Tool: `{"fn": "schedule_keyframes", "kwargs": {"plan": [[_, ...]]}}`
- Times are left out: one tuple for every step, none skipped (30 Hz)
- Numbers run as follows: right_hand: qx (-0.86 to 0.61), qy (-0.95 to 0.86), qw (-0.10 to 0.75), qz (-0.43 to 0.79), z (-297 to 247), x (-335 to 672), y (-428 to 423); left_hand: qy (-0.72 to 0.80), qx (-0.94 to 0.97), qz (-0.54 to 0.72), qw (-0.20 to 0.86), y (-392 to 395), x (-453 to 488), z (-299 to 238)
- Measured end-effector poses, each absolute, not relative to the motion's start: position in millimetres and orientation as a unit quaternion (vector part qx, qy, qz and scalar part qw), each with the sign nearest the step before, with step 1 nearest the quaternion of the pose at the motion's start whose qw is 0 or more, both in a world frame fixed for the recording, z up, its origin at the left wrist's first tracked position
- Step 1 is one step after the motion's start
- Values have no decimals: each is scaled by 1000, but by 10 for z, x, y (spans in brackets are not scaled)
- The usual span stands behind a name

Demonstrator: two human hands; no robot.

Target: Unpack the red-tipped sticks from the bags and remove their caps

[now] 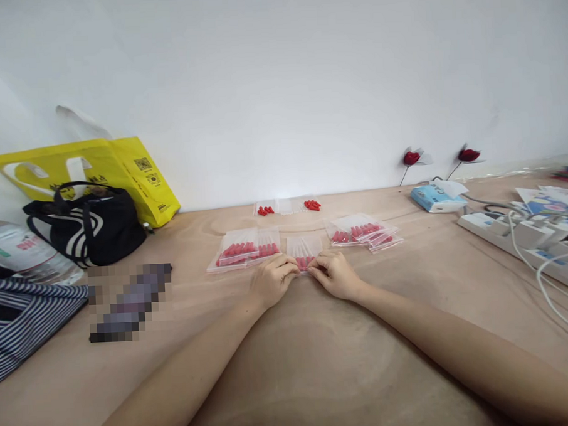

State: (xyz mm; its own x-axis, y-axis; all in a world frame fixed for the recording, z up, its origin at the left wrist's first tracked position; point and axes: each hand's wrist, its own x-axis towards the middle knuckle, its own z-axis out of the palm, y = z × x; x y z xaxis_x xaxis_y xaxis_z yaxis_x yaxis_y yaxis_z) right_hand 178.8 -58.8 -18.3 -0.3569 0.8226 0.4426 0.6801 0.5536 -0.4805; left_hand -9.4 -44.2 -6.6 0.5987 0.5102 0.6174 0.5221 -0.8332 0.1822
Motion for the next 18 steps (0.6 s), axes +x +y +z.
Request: {"fn": "schedule_keyframes", "kwargs": {"plan": [[-457,-818,331,116,-180,1790,-590,-289,-894,-343,8,-443,-94,-66],[-455,-818,330,121,-175,1791,-594,-288,-894,-343,9,-444,-94,-66],[-455,-819,329,123,-168,1792,-600,-287,-894,-344,9,-446,-94,-65],[-453,-820,328,120,-159,1791,-607,-284,-895,-345,10,-448,-94,-63],[-450,-824,327,113,-149,1789,-616,-280,-895,-347,11,-449,-95,-61],[-446,-828,324,101,-137,1785,-625,-275,-896,-349,13,-450,-96,-59],[-441,-834,319,87,-125,1779,-634,-269,-896,-352,16,-449,-97,-57],[-438,-840,313,71,-115,1771,-641,-264,-897,-354,19,-447,-97,-56],[-437,-844,305,55,-107,1761,-645,-260,-898,-355,21,-445,-97,-55],[-439,-847,298,42,-101,1750,-647,-259,-898,-355,23,-442,-97,-55],[-443,-847,292,31,-98,1737,-646,-259,-899,-354,24,-439,-97,-55],[-450,-845,288,24,-97,1725,-643,-261,-898,-354,24,-436,-97,-57],[-457,-842,287,19,-96,1713,-639,-264,-897,-355,25,-433,-97,-60],[-463,-838,288,18,-97,1703,-635,-268,-895,-357,27,-431,-98,-63],[-466,-835,291,20,-98,1696,-631,-270,-892,-361,29,-428,-99,-68],[-467,-833,295,24,-99,1691,-629,-269,-890,-366,33,-426,-101,-74],[-466,-832,300,29,-99,1689,-627,-267,-889,-370,38,-423,-103,-79],[-464,-831,305,36,-99,1688,-628,-263,-889,-373,43,-420,-104,-84]]}}
